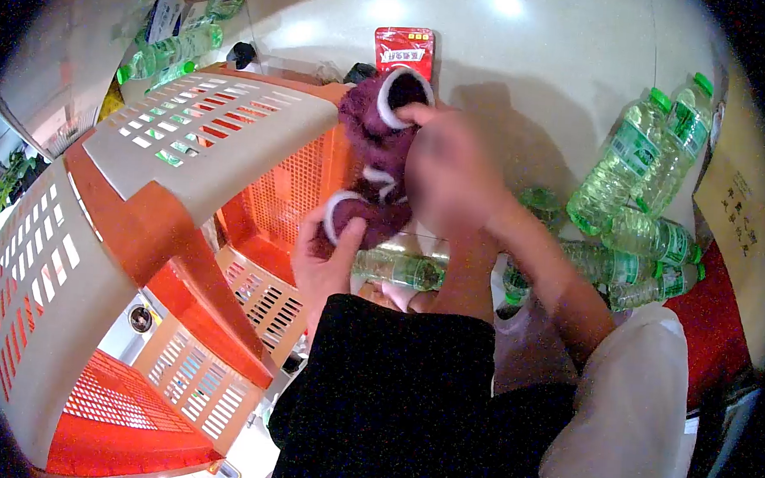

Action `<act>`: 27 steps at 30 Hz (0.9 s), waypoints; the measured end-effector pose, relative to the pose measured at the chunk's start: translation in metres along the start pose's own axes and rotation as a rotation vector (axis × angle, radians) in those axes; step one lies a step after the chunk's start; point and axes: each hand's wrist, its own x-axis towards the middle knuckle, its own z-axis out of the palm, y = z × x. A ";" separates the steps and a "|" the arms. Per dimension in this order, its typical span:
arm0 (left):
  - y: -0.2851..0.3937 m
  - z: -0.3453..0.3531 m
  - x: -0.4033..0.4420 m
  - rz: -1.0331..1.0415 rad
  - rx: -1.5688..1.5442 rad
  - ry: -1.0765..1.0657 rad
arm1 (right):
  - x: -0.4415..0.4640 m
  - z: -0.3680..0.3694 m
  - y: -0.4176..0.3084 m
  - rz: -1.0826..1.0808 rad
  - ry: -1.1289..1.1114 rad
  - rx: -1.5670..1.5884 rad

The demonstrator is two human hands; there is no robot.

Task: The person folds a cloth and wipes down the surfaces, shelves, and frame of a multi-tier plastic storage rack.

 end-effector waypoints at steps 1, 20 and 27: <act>0.003 -0.001 -0.001 -0.001 0.000 -0.002 | -0.001 -0.003 0.001 -0.089 0.016 -0.369; 0.127 -0.046 -0.076 0.319 0.659 0.087 | 0.027 0.014 -0.022 -0.205 0.389 -0.259; 0.094 -0.049 -0.017 0.264 0.346 0.892 | 0.054 0.072 -0.037 -0.519 0.350 -0.696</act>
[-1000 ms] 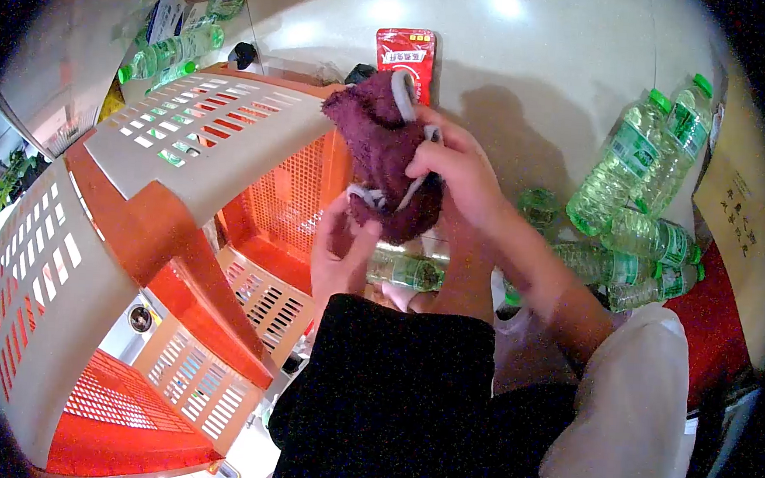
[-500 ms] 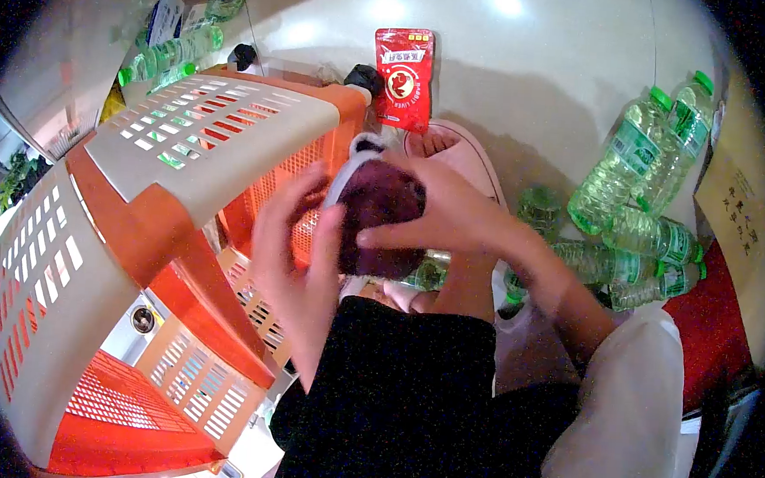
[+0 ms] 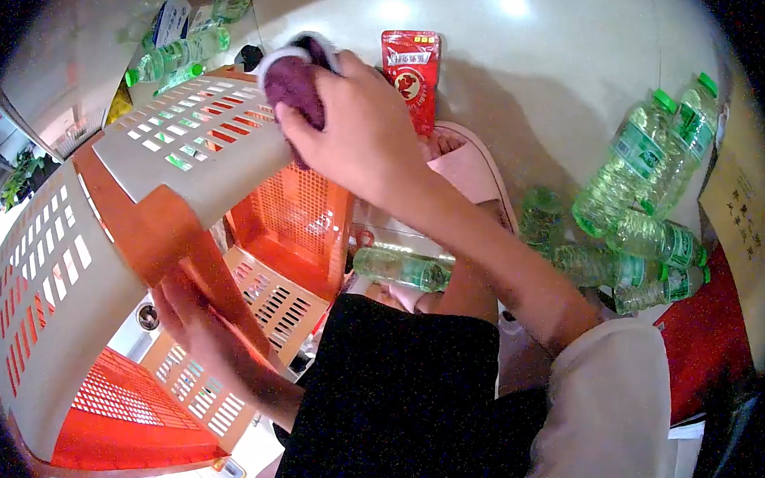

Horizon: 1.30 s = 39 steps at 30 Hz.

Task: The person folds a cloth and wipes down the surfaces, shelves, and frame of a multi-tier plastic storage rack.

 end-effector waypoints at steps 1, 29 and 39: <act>-0.004 0.001 0.003 -0.002 0.001 0.000 | 0.003 -0.003 -0.008 0.023 -0.058 0.051; -0.005 -0.006 -0.004 -0.249 0.289 -0.068 | 0.039 0.011 -0.041 -0.029 -0.436 0.393; -0.047 -0.024 0.000 -0.154 0.059 -0.134 | 0.081 0.080 -0.106 -0.407 -0.359 0.574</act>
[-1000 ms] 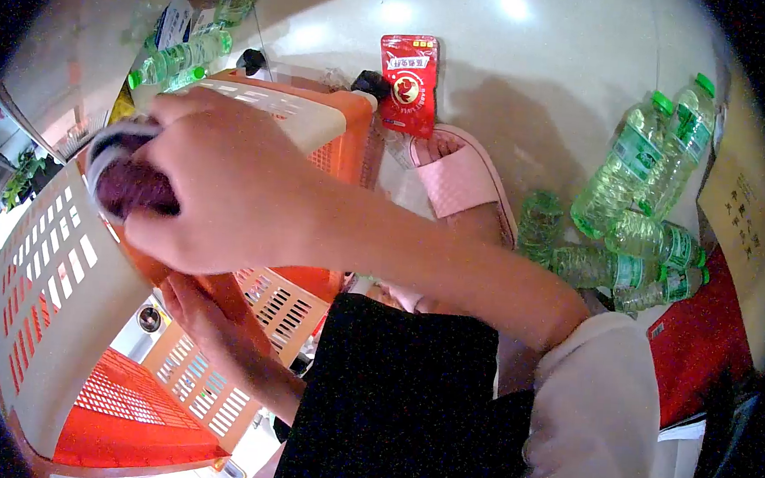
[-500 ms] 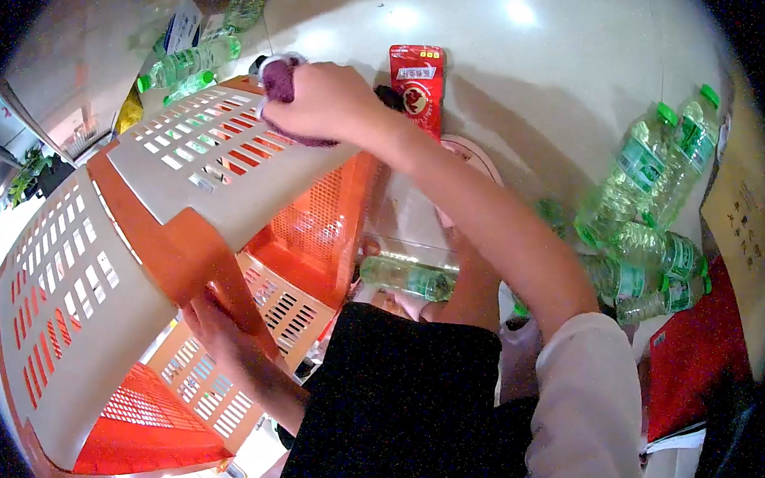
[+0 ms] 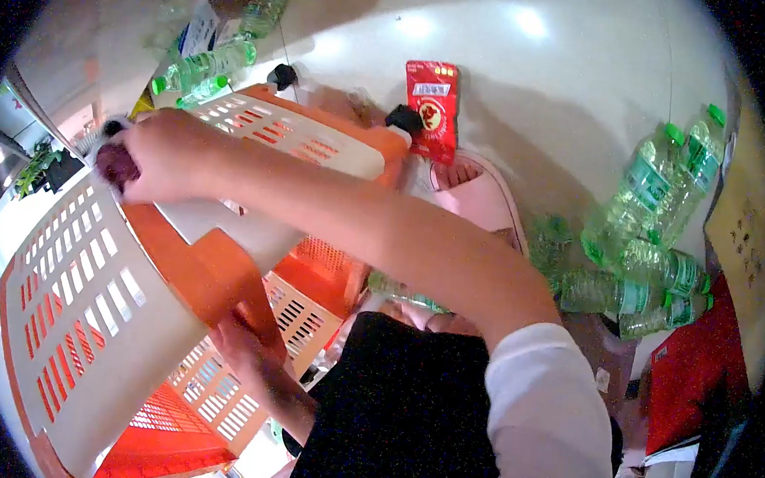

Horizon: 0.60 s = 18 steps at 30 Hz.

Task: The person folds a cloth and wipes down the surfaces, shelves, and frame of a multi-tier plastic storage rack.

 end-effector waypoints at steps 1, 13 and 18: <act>-0.001 -0.001 0.003 -0.016 -0.008 -0.048 | 0.007 0.003 0.016 -0.015 0.053 -0.040; 0.039 0.011 -0.015 -0.159 -0.122 -0.109 | -0.031 -0.045 0.130 0.535 -0.062 -0.587; -0.056 -0.019 0.001 0.190 0.217 -0.060 | -0.030 -0.048 0.158 0.799 0.017 -0.536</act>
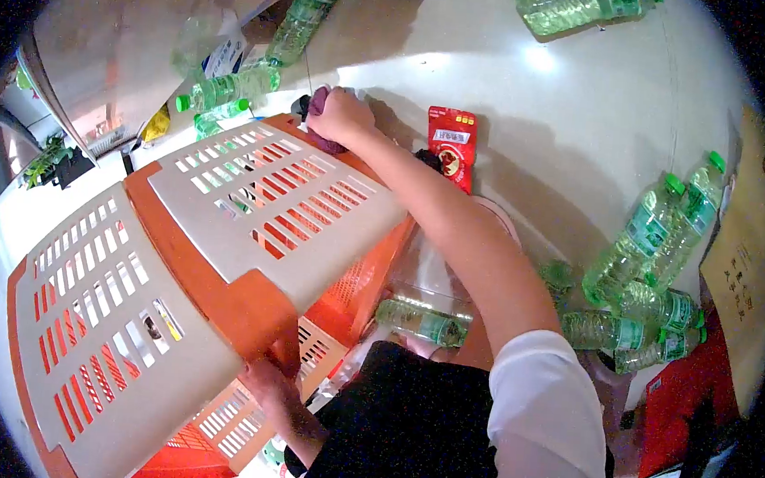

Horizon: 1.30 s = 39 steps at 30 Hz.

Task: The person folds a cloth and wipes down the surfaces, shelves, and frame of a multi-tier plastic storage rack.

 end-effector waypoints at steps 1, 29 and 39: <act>-0.002 -0.002 0.001 0.122 0.125 -0.019 | 0.002 0.000 -0.007 0.034 -0.016 0.054; -0.001 -0.001 -0.007 0.373 0.330 -0.018 | -0.130 -0.091 -0.129 -0.962 -0.363 0.390; -0.005 -0.001 -0.009 0.362 0.319 -0.021 | -0.115 -0.070 -0.122 -0.934 -0.180 0.261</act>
